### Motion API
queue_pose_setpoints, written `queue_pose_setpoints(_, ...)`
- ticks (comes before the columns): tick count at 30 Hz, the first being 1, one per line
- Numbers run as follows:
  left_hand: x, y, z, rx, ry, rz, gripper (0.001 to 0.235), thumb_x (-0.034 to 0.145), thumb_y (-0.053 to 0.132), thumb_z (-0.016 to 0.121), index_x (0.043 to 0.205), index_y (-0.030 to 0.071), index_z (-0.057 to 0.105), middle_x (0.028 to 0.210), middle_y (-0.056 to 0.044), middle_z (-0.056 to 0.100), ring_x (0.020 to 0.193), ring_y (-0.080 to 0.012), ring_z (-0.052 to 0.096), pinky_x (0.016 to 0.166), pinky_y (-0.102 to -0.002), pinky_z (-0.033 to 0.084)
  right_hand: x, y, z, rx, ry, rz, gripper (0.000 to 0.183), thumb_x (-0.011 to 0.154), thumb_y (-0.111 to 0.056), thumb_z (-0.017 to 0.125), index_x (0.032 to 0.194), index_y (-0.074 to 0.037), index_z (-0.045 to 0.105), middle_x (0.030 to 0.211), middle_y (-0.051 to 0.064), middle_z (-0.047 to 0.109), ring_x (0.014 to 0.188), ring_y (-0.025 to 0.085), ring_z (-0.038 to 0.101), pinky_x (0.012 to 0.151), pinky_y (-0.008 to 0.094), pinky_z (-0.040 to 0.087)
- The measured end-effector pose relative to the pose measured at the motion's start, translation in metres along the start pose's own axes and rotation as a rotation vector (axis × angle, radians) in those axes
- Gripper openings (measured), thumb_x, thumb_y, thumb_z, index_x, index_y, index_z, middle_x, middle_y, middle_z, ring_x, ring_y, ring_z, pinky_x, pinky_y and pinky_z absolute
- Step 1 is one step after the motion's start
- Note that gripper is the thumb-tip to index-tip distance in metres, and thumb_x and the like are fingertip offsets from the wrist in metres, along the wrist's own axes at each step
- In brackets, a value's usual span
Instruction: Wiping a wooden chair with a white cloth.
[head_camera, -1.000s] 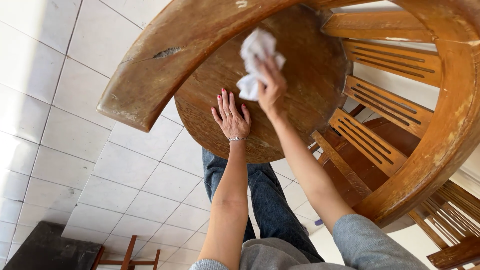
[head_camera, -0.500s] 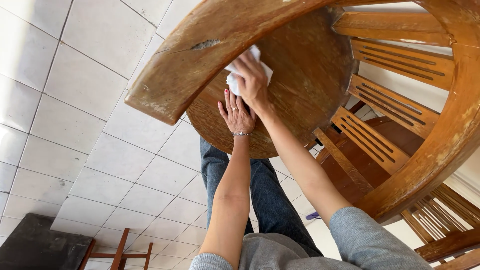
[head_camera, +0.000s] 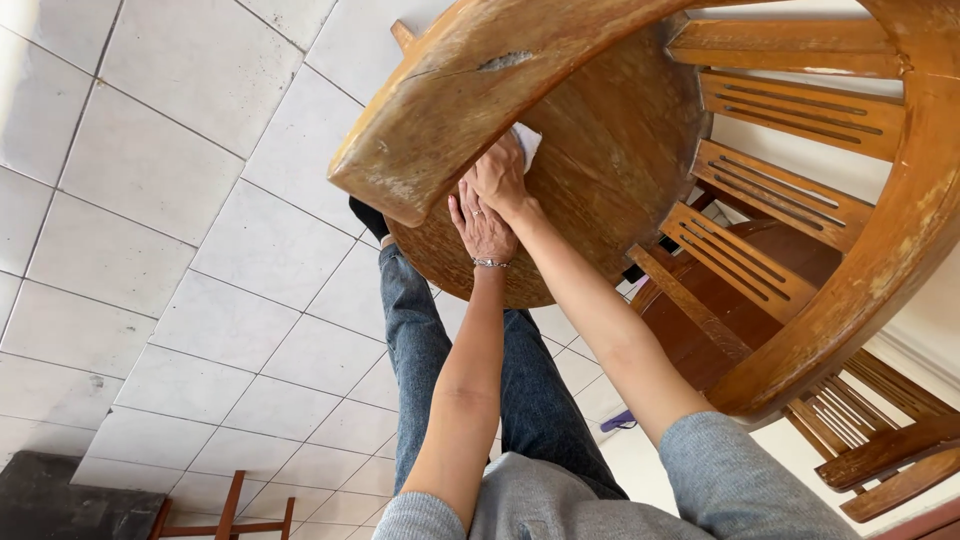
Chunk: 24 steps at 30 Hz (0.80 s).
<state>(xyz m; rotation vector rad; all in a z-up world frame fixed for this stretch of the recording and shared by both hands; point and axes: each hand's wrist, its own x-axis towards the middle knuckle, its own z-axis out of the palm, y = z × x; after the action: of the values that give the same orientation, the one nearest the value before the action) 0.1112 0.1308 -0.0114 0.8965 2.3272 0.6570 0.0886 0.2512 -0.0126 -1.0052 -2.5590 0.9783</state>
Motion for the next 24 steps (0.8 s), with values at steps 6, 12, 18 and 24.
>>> queue_pose_setpoints(6, -0.035, -0.041, -0.065, -0.223, 0.060, 0.138, 0.049, 0.102, 0.015, 0.059, 0.147, 0.005, 0.045, 0.159, -0.015, 0.040, 0.154, -0.0304, 0.034, 0.129, -0.051, 0.021, -0.011, 0.021, -0.049, -0.184, 0.228, 0.164, 0.027, 0.100, -0.015, 0.060, 0.124, -0.006, 0.069, 0.139, 0.019, 0.060, 0.130, 0.041, 0.057, 0.110, 0.048, 0.047)
queue_pose_setpoints(12, -0.024, -0.101, -0.153, -0.169, 0.170, -0.044, 0.050, 0.102, 0.011, 0.054, 0.149, 0.001, 0.039, 0.160, -0.021, 0.037, 0.151, -0.0376, 0.032, 0.125, -0.057, 0.019, -0.027, 0.005, 0.041, -0.284, 0.468, 0.323, 0.055, 0.098, -0.034, 0.061, 0.142, -0.003, 0.052, 0.146, 0.014, 0.050, 0.137, 0.036, 0.047, 0.116, 0.051, 0.036)
queue_pose_setpoints(18, 0.013, -0.130, -0.186, -0.137, 0.162, -0.052, 0.050, 0.106, 0.014, 0.050, 0.152, 0.002, 0.035, 0.161, -0.020, 0.036, 0.151, -0.0367, 0.034, 0.125, -0.056, 0.020, 0.034, -0.134, 0.069, -0.222, -0.050, 0.030, 0.042, 0.099, -0.010, 0.059, 0.140, -0.003, 0.056, 0.152, 0.015, 0.052, 0.145, 0.032, 0.039, 0.121, 0.050, 0.033)
queue_pose_setpoints(24, 0.020, -0.136, -0.207, -0.165, 0.121, -0.027, 0.048, 0.108, 0.016, 0.046, 0.153, 0.003, 0.035, 0.162, -0.018, 0.036, 0.151, -0.0357, 0.035, 0.126, -0.056, 0.018, -0.059, -0.094, 0.039, 0.180, 0.314, 0.398, 0.033, 0.104, -0.022, 0.067, 0.133, -0.011, 0.061, 0.134, 0.001, 0.067, 0.132, 0.021, 0.063, 0.117, 0.041, 0.052)
